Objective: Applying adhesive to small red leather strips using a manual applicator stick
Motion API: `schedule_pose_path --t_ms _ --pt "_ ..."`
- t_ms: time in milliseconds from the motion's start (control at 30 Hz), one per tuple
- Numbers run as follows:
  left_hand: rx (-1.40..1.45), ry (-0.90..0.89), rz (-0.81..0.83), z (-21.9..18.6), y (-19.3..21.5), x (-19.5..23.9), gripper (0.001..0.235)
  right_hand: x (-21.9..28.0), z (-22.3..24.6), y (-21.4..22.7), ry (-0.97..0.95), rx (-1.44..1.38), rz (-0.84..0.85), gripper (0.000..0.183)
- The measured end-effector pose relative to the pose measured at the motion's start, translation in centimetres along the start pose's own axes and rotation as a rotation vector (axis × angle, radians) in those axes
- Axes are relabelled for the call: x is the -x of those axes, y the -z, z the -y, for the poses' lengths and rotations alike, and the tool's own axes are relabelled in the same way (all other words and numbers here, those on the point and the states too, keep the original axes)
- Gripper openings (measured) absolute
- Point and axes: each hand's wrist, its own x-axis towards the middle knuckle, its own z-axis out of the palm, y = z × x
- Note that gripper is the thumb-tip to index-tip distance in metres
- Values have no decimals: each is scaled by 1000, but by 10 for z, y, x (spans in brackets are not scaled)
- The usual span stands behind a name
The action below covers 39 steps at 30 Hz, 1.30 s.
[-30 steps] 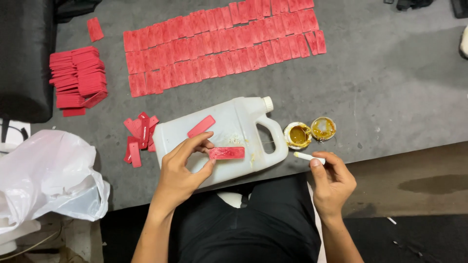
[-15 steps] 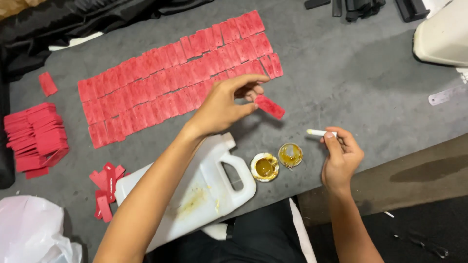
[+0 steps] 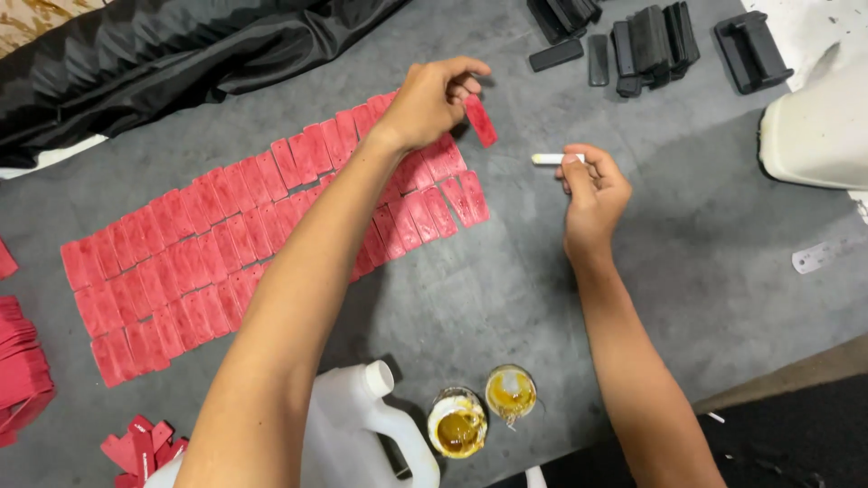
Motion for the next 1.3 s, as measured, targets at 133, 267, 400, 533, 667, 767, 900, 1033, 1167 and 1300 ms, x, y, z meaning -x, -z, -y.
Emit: schedule_pose_path --t_ms 133,267,400,533,667,767,900,1033,1167,1300 --pt "12 33 -53 32 14 -24 61 -37 -16 -46 12 -36 101 11" --pt "-141 -66 -17 52 28 -34 57 -57 -17 -82 50 -97 177 11" --pt "-197 -157 -14 56 38 -35 56 -56 -15 -97 123 103 176 10" --pt "-201 -119 14 58 42 -35 60 -51 -8 -100 154 186 150 9" --pt "-224 -93 48 58 43 -34 61 -49 -12 -101 255 315 198 8" --pt "-266 -169 59 63 42 -36 60 -48 -12 -101 343 386 233 8" --pt "-335 -218 70 63 47 -37 57 -49 -14 -100 397 408 244 8" --pt "-338 -186 87 60 55 -36 58 -50 -20 -100 494 467 267 7" --pt "-414 -182 80 65 62 -41 56 -48 -18 -98 616 520 298 8" --pt "-458 -125 53 65 74 -43 55 -48 -14 -98 760 544 363 6"
